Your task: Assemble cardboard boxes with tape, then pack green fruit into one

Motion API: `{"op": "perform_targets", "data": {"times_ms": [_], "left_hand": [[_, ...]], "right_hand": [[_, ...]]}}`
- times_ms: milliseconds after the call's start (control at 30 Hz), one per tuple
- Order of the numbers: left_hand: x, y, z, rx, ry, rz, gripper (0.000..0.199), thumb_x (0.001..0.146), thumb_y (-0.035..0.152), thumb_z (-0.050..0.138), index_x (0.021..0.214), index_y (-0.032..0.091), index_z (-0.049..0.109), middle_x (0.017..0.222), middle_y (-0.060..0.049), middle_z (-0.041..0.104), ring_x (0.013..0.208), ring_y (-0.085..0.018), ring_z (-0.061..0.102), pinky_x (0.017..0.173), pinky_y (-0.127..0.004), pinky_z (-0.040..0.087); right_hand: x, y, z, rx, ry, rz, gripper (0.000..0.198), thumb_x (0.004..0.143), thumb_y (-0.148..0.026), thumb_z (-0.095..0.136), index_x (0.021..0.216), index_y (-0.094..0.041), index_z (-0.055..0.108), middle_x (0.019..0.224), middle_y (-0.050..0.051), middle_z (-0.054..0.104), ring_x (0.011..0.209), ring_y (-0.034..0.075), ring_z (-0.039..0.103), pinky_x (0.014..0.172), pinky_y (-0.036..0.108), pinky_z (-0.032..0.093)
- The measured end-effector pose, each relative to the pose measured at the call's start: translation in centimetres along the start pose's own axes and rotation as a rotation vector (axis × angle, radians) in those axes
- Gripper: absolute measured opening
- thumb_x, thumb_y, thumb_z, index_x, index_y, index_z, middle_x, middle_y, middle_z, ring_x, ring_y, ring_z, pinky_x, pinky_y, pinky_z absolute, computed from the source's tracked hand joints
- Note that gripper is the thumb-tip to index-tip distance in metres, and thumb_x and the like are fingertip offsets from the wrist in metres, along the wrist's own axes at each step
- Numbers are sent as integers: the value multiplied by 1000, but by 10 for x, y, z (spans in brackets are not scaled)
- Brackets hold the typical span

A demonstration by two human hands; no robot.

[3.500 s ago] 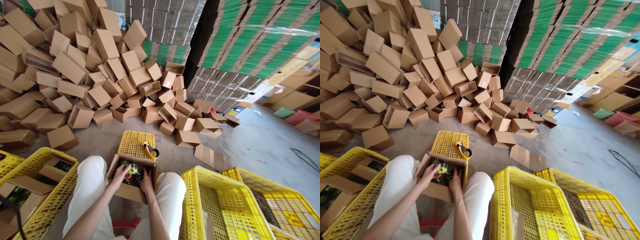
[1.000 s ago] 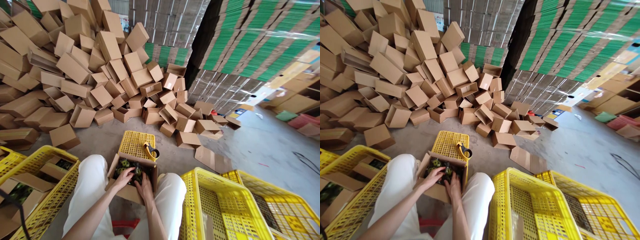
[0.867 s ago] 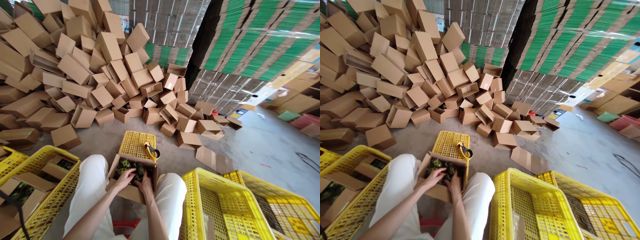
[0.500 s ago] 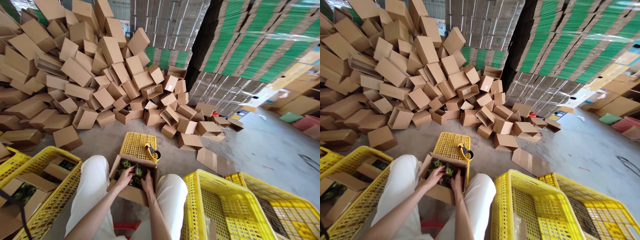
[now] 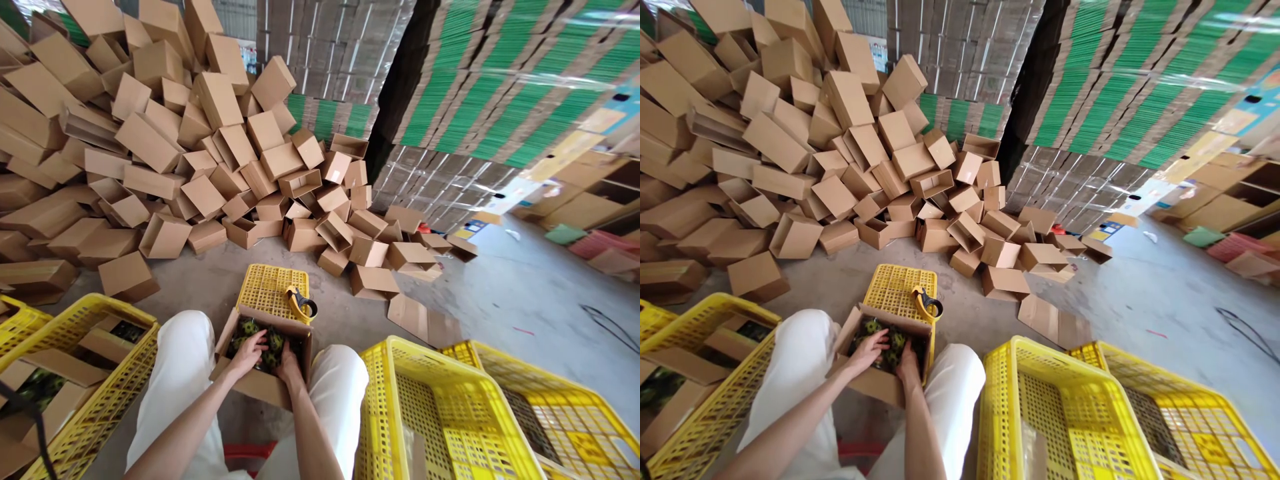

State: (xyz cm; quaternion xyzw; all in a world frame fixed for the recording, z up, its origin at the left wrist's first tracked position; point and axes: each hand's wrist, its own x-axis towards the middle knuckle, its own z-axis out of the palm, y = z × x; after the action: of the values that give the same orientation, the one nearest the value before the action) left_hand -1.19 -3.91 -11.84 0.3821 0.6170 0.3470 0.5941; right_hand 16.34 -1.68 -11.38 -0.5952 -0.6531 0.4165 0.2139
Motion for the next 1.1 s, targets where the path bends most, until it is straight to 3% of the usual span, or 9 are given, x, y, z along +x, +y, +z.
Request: {"op": "perform_targets", "data": {"times_ms": [233,400,533,633,700,800,933,1000,1100], "left_hand": [[5,-2,0,-29,51,-16,86,80,3,49,163,20,36,158,-18,55,138,-24,63,79,-22,61],[7,-2,0,-52,43,13,91,81,5,50,167,21,27,156,-20,58,140,-27,62,85,-31,63],[5,-3,1,-33,5,70,84,76,3,53,159,17,45,148,-19,65,136,-27,66,103,-42,60],[2,-4,2,0,-17,139,75,69,-1,54,141,15,65,142,-15,71,132,-24,69,120,-41,47],[2,-5,2,24,-21,178,73,65,-2,54,134,15,70,141,-14,72,130,-24,70,124,-42,44],[3,-6,1,55,-19,215,71,64,-1,55,132,15,70,139,-14,73,126,-26,72,121,-45,47],[5,-5,-1,92,-15,254,54,67,5,58,116,16,75,125,-12,79,118,-25,75,112,-41,54],[3,-5,-2,114,-5,259,38,69,11,60,103,16,76,114,-11,81,108,-26,76,101,-39,59],[-4,-2,-1,132,7,255,22,74,23,64,92,17,75,109,-11,80,91,-25,76,77,-35,62]], "right_hand": [[-10,-8,-20,92,35,-66,82,64,-10,70,145,-17,63,124,14,79,110,33,76,100,43,60],[-27,-7,-42,163,95,-101,80,68,-19,70,148,-20,62,106,9,82,99,30,78,95,41,63],[-30,-4,-57,351,29,40,71,76,-28,62,146,-15,62,103,12,82,93,30,79,80,42,67],[-28,-4,-56,272,-40,-3,62,72,-23,62,133,-18,72,122,13,80,117,31,75,102,47,60],[-29,-4,-48,190,-91,-58,59,66,-19,68,124,-21,78,129,11,78,125,31,71,113,47,53],[-29,-4,-33,95,-103,-107,55,67,-21,74,121,-21,81,129,11,78,125,34,72,114,47,52],[-25,-5,-25,22,-26,-148,33,82,-28,67,108,-17,84,115,15,83,111,36,77,102,45,58],[-24,-7,-25,6,6,-178,28,88,-32,62,96,-18,85,102,15,84,97,35,79,91,41,60],[-28,-12,-30,-18,75,-226,36,96,-41,56,82,-20,81,86,14,81,82,31,76,82,38,58]]}}
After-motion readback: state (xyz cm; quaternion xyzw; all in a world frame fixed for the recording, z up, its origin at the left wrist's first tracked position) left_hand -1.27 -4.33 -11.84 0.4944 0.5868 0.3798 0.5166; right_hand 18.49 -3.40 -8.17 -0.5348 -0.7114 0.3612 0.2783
